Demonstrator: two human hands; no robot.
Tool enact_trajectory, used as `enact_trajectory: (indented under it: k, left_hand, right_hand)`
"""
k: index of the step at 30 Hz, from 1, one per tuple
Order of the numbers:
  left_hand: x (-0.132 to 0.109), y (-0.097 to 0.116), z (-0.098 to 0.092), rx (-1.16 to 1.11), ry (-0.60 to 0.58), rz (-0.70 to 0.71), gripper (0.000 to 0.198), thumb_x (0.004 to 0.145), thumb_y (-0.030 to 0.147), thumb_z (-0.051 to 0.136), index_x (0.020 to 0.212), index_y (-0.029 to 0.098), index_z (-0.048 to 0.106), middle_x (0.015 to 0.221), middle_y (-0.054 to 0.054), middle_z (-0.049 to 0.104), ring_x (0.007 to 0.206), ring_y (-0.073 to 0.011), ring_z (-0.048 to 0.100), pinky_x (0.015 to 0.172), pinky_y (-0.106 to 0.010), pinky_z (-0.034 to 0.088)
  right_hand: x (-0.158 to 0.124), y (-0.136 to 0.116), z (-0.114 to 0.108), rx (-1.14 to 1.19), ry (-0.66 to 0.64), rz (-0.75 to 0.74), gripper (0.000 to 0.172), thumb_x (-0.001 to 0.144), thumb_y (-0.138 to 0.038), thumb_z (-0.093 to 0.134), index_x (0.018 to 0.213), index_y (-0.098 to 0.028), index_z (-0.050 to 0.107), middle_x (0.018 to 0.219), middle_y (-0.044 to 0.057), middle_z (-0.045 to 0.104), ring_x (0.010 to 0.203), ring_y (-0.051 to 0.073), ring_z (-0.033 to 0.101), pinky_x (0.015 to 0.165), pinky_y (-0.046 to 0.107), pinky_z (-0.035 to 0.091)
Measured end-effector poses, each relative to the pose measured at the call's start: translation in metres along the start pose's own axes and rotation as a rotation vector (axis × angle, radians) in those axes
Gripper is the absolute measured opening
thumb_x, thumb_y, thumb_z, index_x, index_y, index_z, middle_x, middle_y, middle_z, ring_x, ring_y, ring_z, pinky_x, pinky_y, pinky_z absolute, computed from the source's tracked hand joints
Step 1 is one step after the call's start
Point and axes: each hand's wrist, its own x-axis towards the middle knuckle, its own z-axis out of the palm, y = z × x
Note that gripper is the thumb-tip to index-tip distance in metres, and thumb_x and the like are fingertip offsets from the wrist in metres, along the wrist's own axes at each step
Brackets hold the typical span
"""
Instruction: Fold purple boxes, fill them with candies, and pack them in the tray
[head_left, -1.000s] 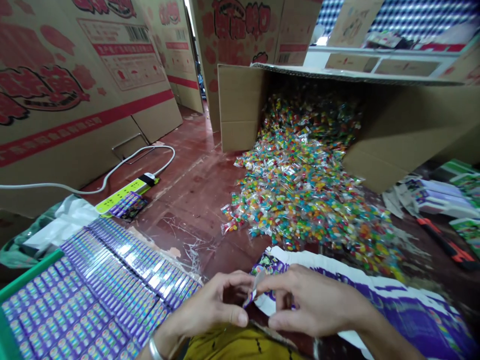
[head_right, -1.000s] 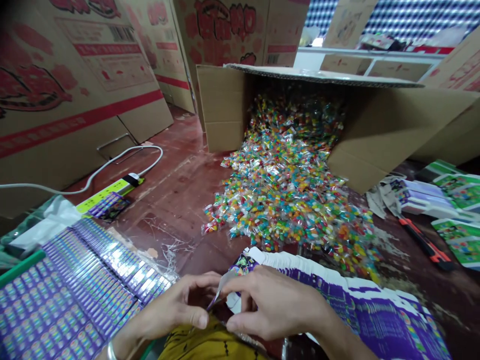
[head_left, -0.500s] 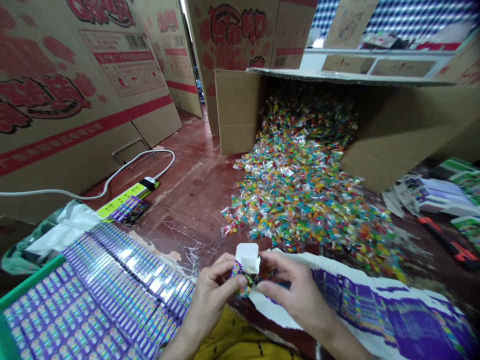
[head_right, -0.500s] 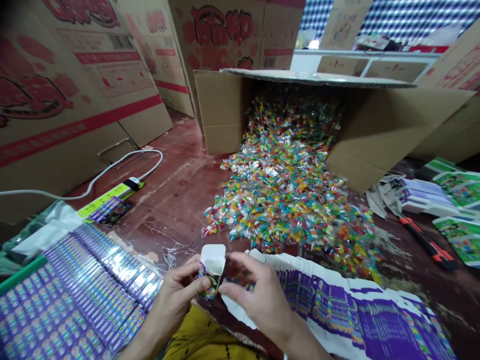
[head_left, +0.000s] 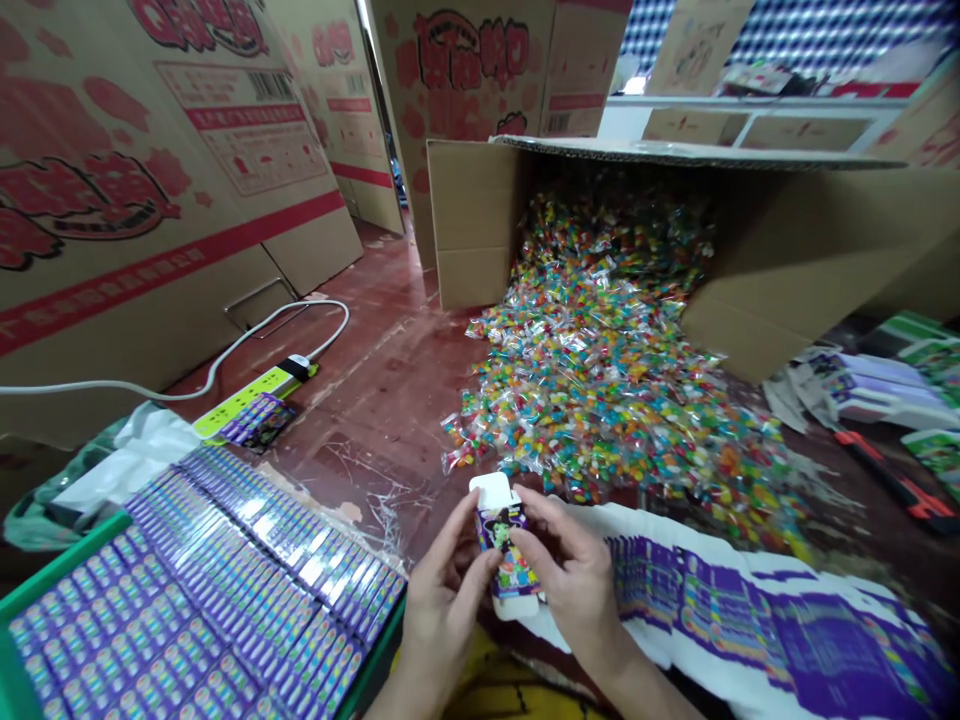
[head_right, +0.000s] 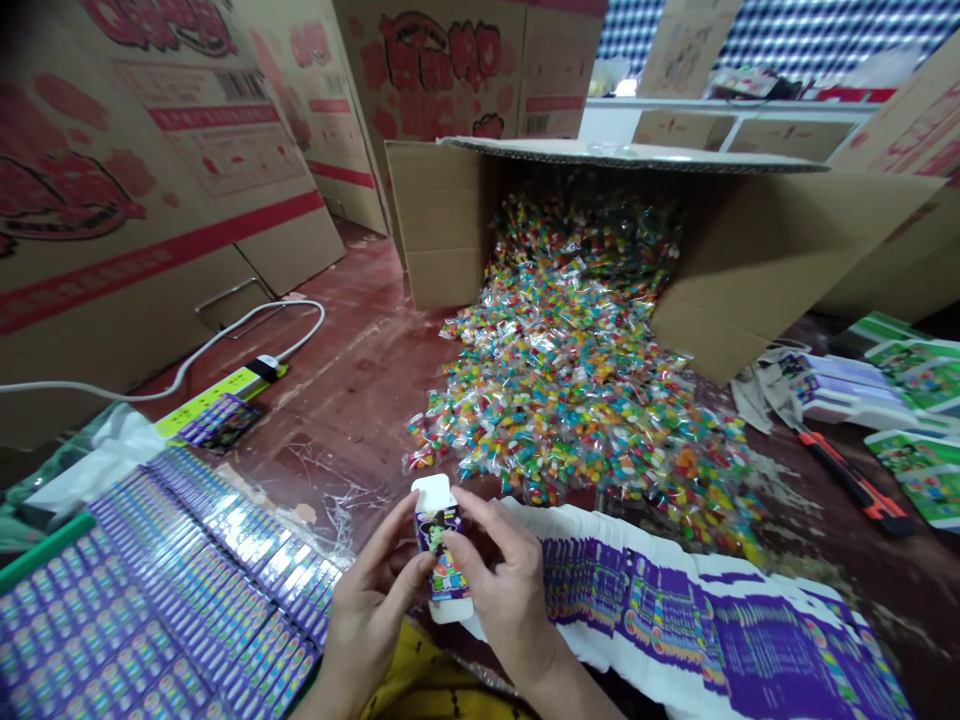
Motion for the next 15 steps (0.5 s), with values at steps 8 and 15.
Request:
enact_trajectory:
  k: [8,15]
  left_hand:
    - [0.005,0.019,-0.015,0.047,-0.316,0.005,0.028,0.094,0.028,0.061,0.121,0.023,0.062,0.121,-0.007,0.067,0.106,-0.0229,0.063,0.092,-0.03,0.051]
    - [0.006,0.022,-0.012,-0.097,-0.256,-0.039,0.027,0.089,0.026,0.067,0.115,0.024,0.058,0.111,-0.006,0.064,0.095,-0.0196,0.065,0.084,-0.029,0.052]
  right_hand:
    - [0.004,-0.004,-0.006,-0.065,-0.057,-0.151,0.007,0.094,-0.022,0.058,0.092,-0.022,0.064,0.086,0.003,0.063,0.081,0.017,0.062,0.075,0.029,0.049]
    - [0.009,-0.001,-0.006,0.132,-0.079,-0.005,0.005,0.094,-0.026,0.059,0.09,-0.022,0.059,0.101,0.006,0.069,0.092,0.02,0.067,0.083,0.032,0.052]
